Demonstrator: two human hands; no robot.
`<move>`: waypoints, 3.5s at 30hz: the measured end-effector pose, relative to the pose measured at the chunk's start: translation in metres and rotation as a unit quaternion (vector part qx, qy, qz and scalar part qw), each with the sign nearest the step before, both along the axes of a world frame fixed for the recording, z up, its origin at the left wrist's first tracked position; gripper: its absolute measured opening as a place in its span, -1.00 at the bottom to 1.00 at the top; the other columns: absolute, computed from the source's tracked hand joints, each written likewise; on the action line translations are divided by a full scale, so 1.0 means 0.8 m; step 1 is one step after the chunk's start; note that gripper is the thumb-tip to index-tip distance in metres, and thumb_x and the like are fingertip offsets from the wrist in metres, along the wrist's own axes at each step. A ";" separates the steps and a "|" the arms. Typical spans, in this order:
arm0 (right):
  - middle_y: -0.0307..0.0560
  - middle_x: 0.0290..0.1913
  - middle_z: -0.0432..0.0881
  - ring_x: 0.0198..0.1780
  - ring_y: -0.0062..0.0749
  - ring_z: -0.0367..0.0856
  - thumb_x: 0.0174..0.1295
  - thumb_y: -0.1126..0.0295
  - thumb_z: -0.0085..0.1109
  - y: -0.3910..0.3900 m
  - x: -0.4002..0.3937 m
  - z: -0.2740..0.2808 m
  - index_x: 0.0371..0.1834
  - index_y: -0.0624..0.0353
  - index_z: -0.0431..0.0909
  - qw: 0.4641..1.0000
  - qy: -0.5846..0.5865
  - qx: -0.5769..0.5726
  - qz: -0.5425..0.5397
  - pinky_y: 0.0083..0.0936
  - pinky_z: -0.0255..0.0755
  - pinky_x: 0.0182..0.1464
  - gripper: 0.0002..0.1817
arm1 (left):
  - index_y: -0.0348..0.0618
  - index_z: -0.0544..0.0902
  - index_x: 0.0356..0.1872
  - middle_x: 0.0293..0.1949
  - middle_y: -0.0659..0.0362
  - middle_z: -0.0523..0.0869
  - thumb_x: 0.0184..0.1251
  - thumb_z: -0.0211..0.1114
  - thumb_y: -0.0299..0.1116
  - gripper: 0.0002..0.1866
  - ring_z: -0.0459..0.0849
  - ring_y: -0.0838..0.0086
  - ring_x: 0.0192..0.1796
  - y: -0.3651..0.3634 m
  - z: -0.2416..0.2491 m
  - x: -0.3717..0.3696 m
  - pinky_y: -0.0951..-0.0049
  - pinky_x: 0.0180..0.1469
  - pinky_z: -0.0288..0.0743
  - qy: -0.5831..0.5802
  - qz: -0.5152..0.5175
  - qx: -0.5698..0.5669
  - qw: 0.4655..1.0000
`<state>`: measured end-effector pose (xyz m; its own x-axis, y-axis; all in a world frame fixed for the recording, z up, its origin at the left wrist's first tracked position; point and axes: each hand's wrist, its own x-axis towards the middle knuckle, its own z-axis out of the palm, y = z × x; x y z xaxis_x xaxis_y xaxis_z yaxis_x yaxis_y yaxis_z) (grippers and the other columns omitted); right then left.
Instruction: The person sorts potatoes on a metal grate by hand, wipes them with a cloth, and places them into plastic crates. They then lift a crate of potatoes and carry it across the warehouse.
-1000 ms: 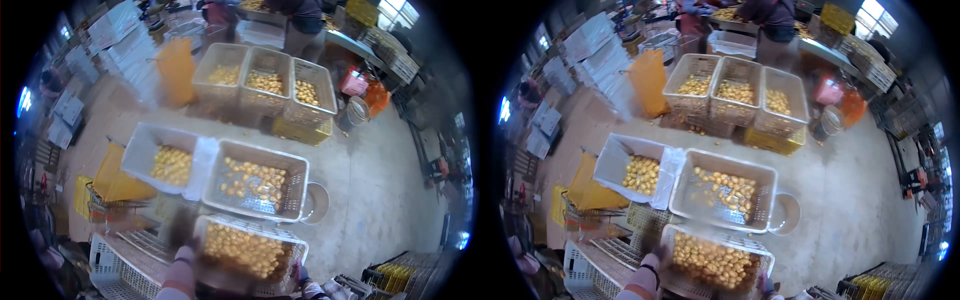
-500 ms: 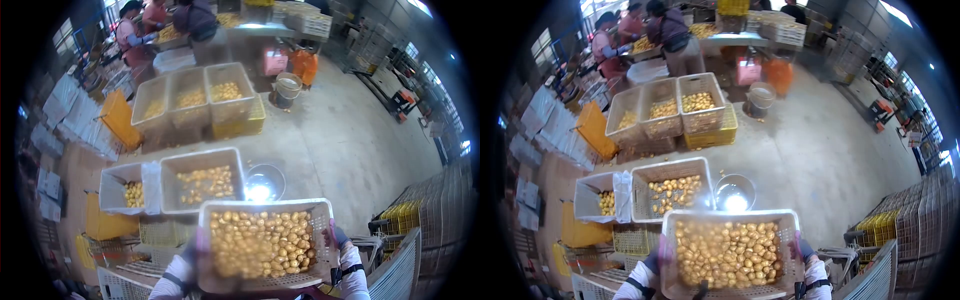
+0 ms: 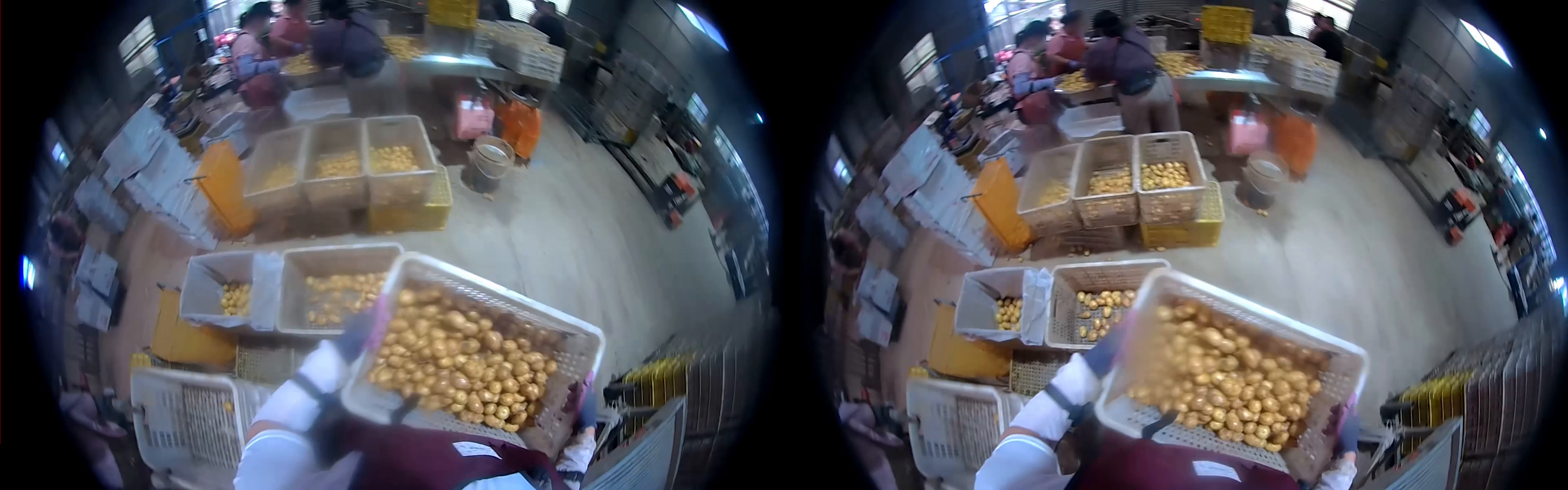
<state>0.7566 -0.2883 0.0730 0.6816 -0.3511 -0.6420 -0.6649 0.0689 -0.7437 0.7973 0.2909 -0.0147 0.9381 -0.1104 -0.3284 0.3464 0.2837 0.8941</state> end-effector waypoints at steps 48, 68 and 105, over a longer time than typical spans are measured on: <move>-0.43 -0.73 0.20 -0.76 -0.61 0.15 0.33 -0.23 0.12 0.179 1.145 0.083 -0.48 -0.06 0.39 0.913 -0.082 -0.030 0.398 -0.57 0.11 -0.71 -0.50 | -0.07 0.57 0.14 -0.29 0.32 0.57 0.48 0.01 0.24 -0.41 0.43 0.64 -0.34 -0.114 0.149 0.584 0.60 -0.33 0.38 0.043 0.497 0.085 0.862; -0.35 -0.67 0.34 -0.70 -0.58 0.29 0.31 -0.24 0.14 0.859 1.110 0.064 -0.34 0.17 0.53 0.650 -0.175 0.046 0.738 -0.54 0.21 -0.64 -0.41 | 0.00 0.47 -0.39 -0.69 0.39 0.32 0.45 -0.10 0.38 -0.39 0.28 0.61 -0.70 0.061 0.172 0.411 0.54 -0.65 0.16 0.057 0.846 0.002 0.531; -0.39 -0.70 0.25 -0.76 -0.59 0.19 0.34 -0.05 0.20 1.798 0.743 -0.068 -0.48 0.04 0.43 0.593 -0.097 0.158 0.783 -0.55 0.09 -0.71 -0.57 | -0.05 0.48 -0.35 -0.65 0.37 0.37 0.52 -0.09 0.26 -0.44 0.31 0.60 -0.68 0.841 0.112 0.046 0.57 -0.61 0.22 0.013 0.879 0.107 0.465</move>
<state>1.3507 1.1504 0.0185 0.0837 0.9277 -0.3638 -0.0013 -0.3650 -0.9310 0.8343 0.9640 0.0745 -0.4864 0.8572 -0.1693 -0.2403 0.0550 0.9691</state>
